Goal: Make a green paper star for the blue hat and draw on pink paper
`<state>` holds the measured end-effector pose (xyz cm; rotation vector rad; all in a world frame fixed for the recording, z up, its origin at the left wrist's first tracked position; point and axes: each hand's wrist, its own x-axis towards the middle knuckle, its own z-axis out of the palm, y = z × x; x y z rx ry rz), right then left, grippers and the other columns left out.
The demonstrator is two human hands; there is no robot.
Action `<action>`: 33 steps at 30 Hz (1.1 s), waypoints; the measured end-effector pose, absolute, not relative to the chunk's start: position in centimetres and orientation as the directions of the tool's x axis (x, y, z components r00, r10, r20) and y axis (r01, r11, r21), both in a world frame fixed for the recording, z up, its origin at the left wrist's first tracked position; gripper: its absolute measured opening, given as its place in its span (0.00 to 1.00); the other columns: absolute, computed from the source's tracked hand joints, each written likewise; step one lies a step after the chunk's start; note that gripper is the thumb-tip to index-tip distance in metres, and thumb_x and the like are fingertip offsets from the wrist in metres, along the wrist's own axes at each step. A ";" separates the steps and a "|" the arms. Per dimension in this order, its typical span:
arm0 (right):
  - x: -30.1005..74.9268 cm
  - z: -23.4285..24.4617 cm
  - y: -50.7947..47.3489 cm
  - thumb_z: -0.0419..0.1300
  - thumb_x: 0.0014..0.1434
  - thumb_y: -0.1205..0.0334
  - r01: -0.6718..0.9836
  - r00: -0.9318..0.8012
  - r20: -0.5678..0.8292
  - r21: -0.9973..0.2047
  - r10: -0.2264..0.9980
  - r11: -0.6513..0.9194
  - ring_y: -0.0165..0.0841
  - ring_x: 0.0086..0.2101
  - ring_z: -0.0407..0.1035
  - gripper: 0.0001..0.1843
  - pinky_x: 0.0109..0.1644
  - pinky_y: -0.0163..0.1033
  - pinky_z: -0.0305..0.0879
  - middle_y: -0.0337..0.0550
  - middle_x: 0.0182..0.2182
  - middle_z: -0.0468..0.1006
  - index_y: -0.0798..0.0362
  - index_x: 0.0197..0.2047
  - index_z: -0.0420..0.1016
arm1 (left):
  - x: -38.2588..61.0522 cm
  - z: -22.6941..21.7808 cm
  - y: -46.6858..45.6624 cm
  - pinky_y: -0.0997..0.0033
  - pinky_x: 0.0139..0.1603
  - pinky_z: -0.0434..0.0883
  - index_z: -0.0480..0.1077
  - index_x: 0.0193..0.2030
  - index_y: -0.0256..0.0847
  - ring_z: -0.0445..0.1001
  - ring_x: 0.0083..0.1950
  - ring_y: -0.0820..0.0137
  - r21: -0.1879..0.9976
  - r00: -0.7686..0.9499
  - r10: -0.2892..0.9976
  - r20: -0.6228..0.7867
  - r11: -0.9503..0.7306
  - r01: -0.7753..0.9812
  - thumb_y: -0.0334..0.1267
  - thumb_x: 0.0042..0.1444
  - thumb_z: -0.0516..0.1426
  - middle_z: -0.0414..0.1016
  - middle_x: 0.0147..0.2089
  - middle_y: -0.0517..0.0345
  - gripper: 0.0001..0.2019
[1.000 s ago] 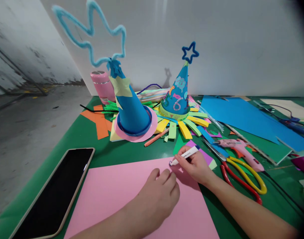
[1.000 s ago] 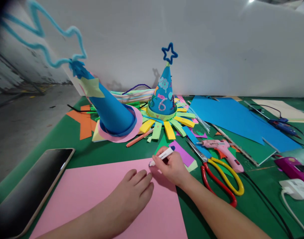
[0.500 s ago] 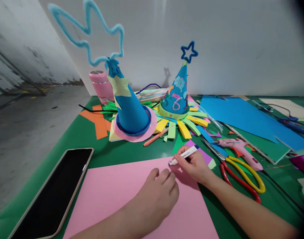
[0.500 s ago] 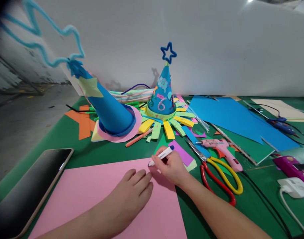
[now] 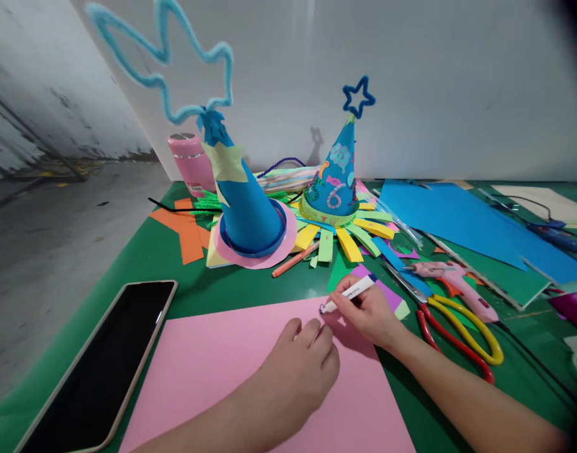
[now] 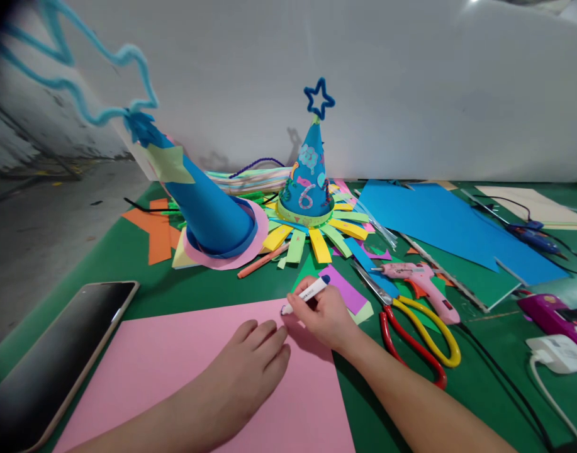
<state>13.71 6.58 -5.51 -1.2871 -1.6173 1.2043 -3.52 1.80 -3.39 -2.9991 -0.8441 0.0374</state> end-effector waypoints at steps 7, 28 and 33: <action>13.7 -5.6 6.5 0.55 0.55 0.56 0.253 -0.237 -0.015 -0.966 0.971 0.047 0.28 0.19 0.62 0.10 0.20 0.32 0.55 0.39 0.20 0.72 0.53 0.29 0.62 | -3.6 -3.1 1.8 0.56 0.44 0.60 0.63 0.48 0.30 0.60 0.49 0.55 -0.029 0.858 0.514 -0.026 -0.858 0.513 0.32 0.52 0.49 0.66 0.48 0.41 0.16; 13.7 -5.4 6.4 0.54 0.55 0.55 0.251 -0.267 -0.032 -0.967 0.963 0.037 0.30 0.20 0.65 0.10 0.22 0.33 0.59 0.38 0.20 0.72 0.51 0.29 0.62 | -3.4 -2.9 1.9 0.57 0.41 0.61 0.64 0.46 0.30 0.61 0.46 0.57 -0.015 0.851 0.524 -0.029 -0.852 0.524 0.30 0.50 0.50 0.67 0.46 0.42 0.15; 13.7 -5.3 6.4 0.54 0.55 0.54 0.260 -0.266 -0.030 -0.965 0.964 0.042 0.30 0.19 0.65 0.10 0.21 0.33 0.59 0.37 0.18 0.70 0.52 0.28 0.62 | -3.5 -3.1 1.9 0.58 0.41 0.61 0.63 0.47 0.31 0.61 0.46 0.57 -0.014 0.853 0.521 -0.032 -0.854 0.521 0.30 0.51 0.50 0.67 0.47 0.42 0.15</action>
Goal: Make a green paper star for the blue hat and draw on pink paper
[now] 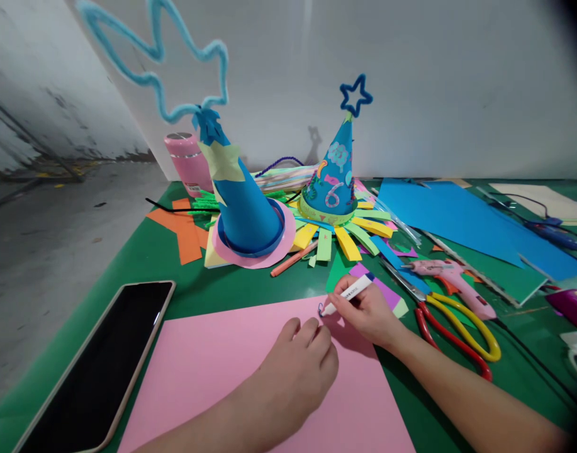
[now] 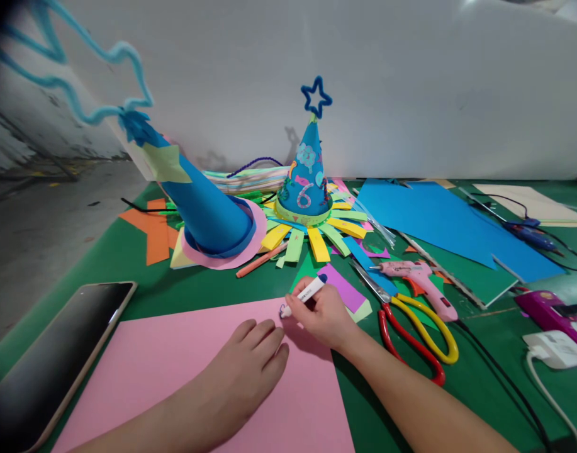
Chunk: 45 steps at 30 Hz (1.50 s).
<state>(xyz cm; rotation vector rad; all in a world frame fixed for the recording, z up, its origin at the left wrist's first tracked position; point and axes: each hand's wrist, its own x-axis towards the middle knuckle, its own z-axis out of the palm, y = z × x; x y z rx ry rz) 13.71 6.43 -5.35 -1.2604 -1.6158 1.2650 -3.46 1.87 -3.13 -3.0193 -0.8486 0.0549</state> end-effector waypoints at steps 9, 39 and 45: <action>13.7 -5.3 6.4 0.54 0.55 0.56 0.239 -0.270 -0.039 -0.971 0.962 0.027 0.30 0.19 0.66 0.09 0.22 0.33 0.61 0.37 0.18 0.70 0.52 0.28 0.62 | -3.4 -3.0 1.9 0.58 0.42 0.61 0.64 0.46 0.30 0.61 0.46 0.57 -0.036 0.851 0.524 -0.032 -0.851 0.523 0.31 0.50 0.50 0.67 0.46 0.42 0.15; 13.7 -5.1 6.4 0.54 0.56 0.60 0.194 -0.300 -0.067 -0.981 0.952 -0.008 0.27 0.18 0.65 0.08 0.21 0.32 0.61 0.40 0.23 0.75 0.52 0.27 0.63 | -3.4 -3.2 1.8 0.58 0.42 0.61 0.65 0.46 0.31 0.61 0.46 0.57 -0.050 0.851 0.524 -0.028 -0.851 0.523 0.32 0.51 0.49 0.68 0.46 0.43 0.15; 13.8 -5.5 6.4 0.54 0.56 0.60 0.187 -0.307 -0.047 -0.982 0.950 0.012 0.29 0.19 0.66 0.07 0.21 0.32 0.61 0.39 0.21 0.73 0.52 0.28 0.62 | -3.5 -3.5 1.7 0.57 0.43 0.61 0.64 0.46 0.30 0.61 0.47 0.56 -0.055 0.854 0.520 -0.023 -0.854 0.518 0.32 0.51 0.49 0.67 0.47 0.42 0.15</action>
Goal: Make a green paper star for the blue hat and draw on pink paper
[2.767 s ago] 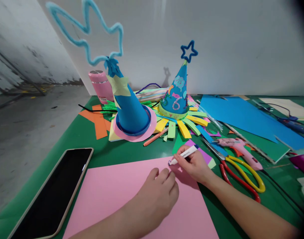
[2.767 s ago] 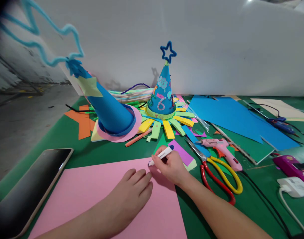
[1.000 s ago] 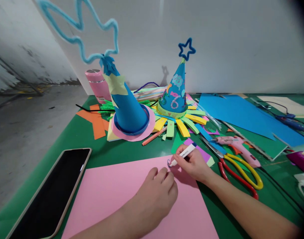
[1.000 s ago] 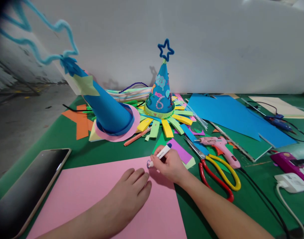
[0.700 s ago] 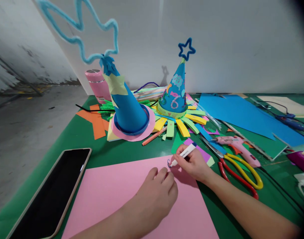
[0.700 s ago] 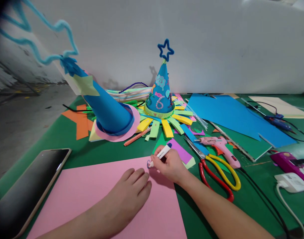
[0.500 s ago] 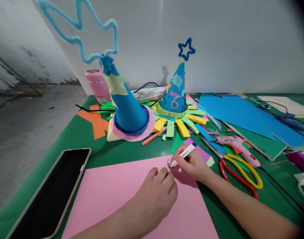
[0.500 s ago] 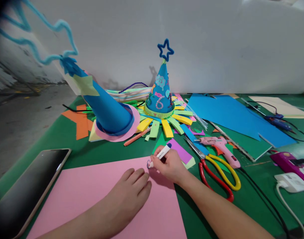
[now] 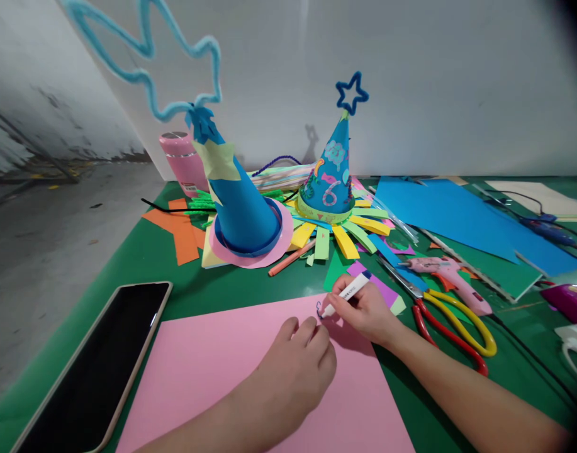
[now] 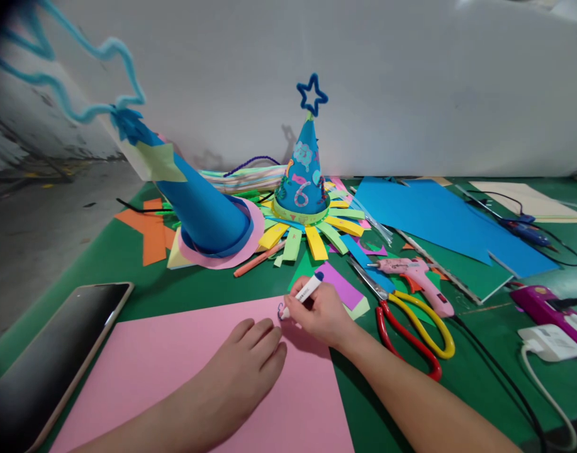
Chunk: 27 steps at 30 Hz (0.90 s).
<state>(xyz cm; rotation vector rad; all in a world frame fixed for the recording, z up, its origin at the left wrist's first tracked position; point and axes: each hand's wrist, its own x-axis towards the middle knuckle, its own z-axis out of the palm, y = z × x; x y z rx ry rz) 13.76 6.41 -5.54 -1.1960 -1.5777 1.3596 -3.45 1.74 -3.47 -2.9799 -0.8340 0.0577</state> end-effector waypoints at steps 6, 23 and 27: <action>13.8 -5.5 6.2 0.53 0.56 0.62 0.178 -0.315 -0.029 -0.984 0.949 0.029 0.27 0.19 0.64 0.07 0.22 0.32 0.60 0.40 0.24 0.75 0.52 0.27 0.61 | -3.6 -3.6 1.7 0.57 0.42 0.61 0.63 0.47 0.30 0.61 0.46 0.56 -0.055 0.859 0.512 -0.017 -0.858 0.511 0.32 0.51 0.49 0.67 0.46 0.41 0.16; 14.0 -5.5 6.1 0.54 0.55 0.59 0.218 -0.300 -0.039 -0.976 0.953 0.029 0.28 0.19 0.66 0.07 0.21 0.32 0.61 0.40 0.24 0.75 0.52 0.28 0.62 | -3.6 -3.4 1.7 0.57 0.42 0.61 0.63 0.47 0.30 0.60 0.48 0.56 -0.033 0.856 0.517 -0.035 -0.856 0.516 0.31 0.51 0.49 0.66 0.48 0.41 0.16; 14.0 -5.4 6.1 0.54 0.55 0.60 0.209 -0.301 -0.037 -0.978 0.953 0.028 0.26 0.18 0.64 0.07 0.21 0.32 0.60 0.41 0.25 0.76 0.52 0.28 0.62 | -3.4 -3.2 1.8 0.57 0.42 0.61 0.64 0.47 0.31 0.61 0.47 0.57 -0.046 0.848 0.528 -0.040 -0.849 0.526 0.31 0.51 0.49 0.66 0.47 0.42 0.15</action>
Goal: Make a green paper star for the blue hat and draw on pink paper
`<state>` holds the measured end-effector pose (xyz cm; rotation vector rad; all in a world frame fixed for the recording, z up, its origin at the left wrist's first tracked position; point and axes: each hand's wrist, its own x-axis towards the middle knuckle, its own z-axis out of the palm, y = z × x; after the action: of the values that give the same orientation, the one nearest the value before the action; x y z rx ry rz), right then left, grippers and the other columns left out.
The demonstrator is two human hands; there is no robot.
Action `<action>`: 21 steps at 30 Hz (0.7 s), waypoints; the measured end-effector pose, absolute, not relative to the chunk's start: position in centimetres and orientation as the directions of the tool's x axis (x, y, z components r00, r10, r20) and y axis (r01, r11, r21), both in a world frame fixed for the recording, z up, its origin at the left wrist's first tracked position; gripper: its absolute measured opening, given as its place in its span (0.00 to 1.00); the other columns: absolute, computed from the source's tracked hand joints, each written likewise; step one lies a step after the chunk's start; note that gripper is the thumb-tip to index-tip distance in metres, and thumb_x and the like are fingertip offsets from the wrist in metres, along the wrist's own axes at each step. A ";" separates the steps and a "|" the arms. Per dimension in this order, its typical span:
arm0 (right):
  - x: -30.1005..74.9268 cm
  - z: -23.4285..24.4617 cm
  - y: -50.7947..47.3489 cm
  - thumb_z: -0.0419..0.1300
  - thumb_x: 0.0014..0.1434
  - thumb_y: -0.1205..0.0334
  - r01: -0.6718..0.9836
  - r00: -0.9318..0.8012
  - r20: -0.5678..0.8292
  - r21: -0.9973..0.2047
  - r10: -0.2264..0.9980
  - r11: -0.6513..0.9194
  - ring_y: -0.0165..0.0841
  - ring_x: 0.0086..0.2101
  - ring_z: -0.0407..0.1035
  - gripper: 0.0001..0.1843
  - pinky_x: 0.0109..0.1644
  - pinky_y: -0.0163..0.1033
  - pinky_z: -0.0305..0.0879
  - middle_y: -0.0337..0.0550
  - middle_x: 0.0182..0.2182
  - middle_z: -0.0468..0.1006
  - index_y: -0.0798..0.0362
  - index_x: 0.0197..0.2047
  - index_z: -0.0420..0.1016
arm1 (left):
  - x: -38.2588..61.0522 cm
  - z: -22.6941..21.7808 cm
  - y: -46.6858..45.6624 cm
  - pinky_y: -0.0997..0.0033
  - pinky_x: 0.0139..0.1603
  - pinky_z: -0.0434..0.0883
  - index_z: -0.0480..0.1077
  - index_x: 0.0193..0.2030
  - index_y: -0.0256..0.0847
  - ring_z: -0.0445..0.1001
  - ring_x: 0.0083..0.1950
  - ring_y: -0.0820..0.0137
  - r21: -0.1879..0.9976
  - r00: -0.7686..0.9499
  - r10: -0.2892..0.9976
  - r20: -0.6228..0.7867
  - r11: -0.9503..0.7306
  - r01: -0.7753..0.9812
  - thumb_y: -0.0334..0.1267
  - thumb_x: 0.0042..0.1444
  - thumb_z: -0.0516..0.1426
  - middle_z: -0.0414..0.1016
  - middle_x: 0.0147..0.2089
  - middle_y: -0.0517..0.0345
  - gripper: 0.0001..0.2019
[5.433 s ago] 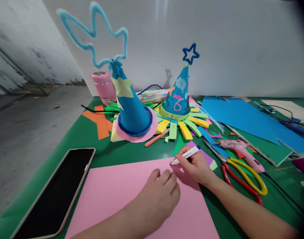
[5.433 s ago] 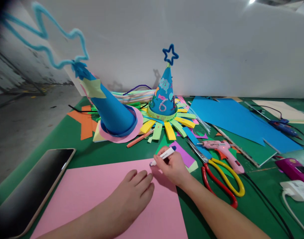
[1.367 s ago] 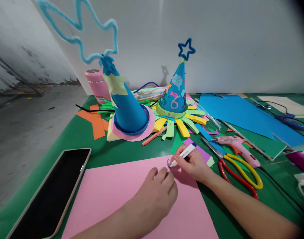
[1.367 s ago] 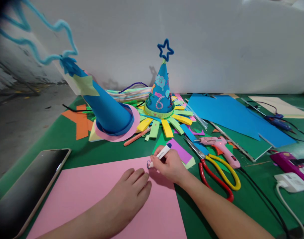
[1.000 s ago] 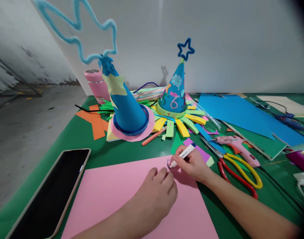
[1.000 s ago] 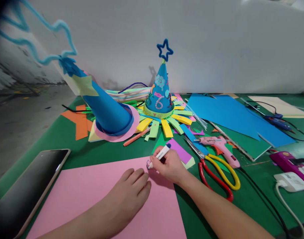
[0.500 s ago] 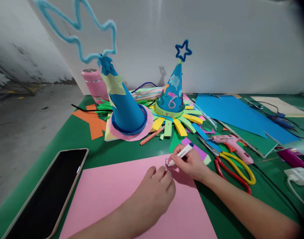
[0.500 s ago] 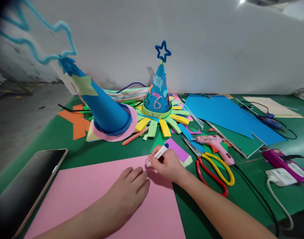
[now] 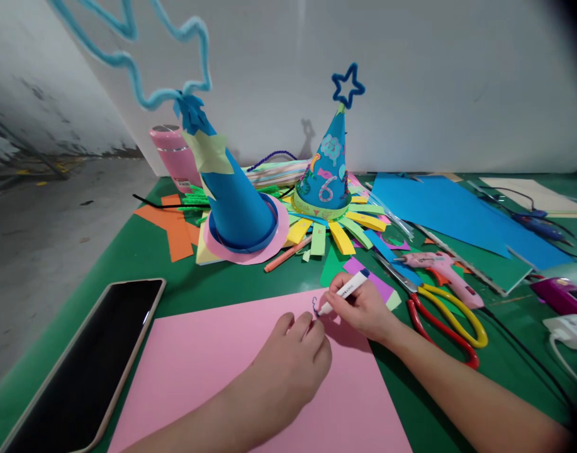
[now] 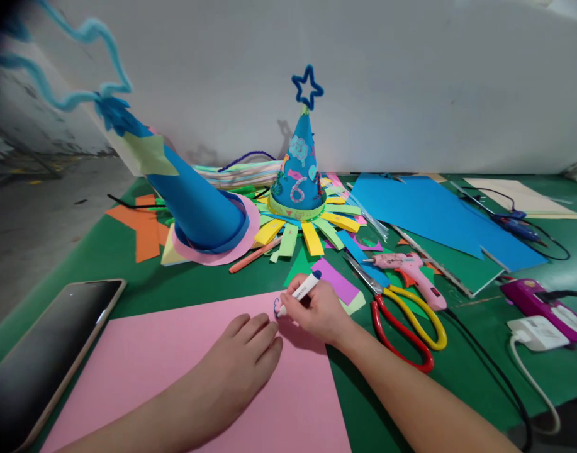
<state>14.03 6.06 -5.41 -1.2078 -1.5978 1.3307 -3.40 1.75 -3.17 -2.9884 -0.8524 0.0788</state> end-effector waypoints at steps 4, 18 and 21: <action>14.0 -5.5 6.1 0.54 0.55 0.59 0.202 -0.304 -0.044 -0.979 0.951 0.019 0.27 0.18 0.65 0.08 0.21 0.32 0.61 0.41 0.25 0.76 0.52 0.28 0.62 | -3.3 -3.2 1.8 0.57 0.42 0.61 0.64 0.47 0.30 0.61 0.47 0.56 -0.038 0.848 0.526 -0.057 -0.850 0.525 0.31 0.51 0.49 0.66 0.47 0.42 0.16; 14.0 -5.3 6.1 0.53 0.54 0.63 0.151 -0.305 -0.050 -0.989 0.951 -0.004 0.26 0.17 0.63 0.07 0.20 0.31 0.60 0.38 0.23 0.75 0.51 0.25 0.60 | -3.3 -3.3 1.9 0.56 0.43 0.61 0.63 0.47 0.30 0.61 0.48 0.56 -0.019 0.848 0.527 -0.063 -0.850 0.527 0.31 0.51 0.50 0.66 0.48 0.41 0.16; 13.9 -5.1 6.1 0.53 0.54 0.63 0.162 -0.302 -0.040 -0.987 0.953 0.010 0.26 0.17 0.63 0.07 0.20 0.31 0.60 0.38 0.22 0.75 0.51 0.25 0.60 | -3.2 -3.5 1.9 0.56 0.43 0.61 0.64 0.47 0.30 0.62 0.48 0.56 -0.025 0.847 0.528 -0.055 -0.849 0.528 0.31 0.51 0.50 0.67 0.48 0.41 0.16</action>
<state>13.93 6.11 -5.14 -1.1789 -1.5545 1.3653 -3.21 1.91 -3.53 -3.0109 -0.8604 0.0944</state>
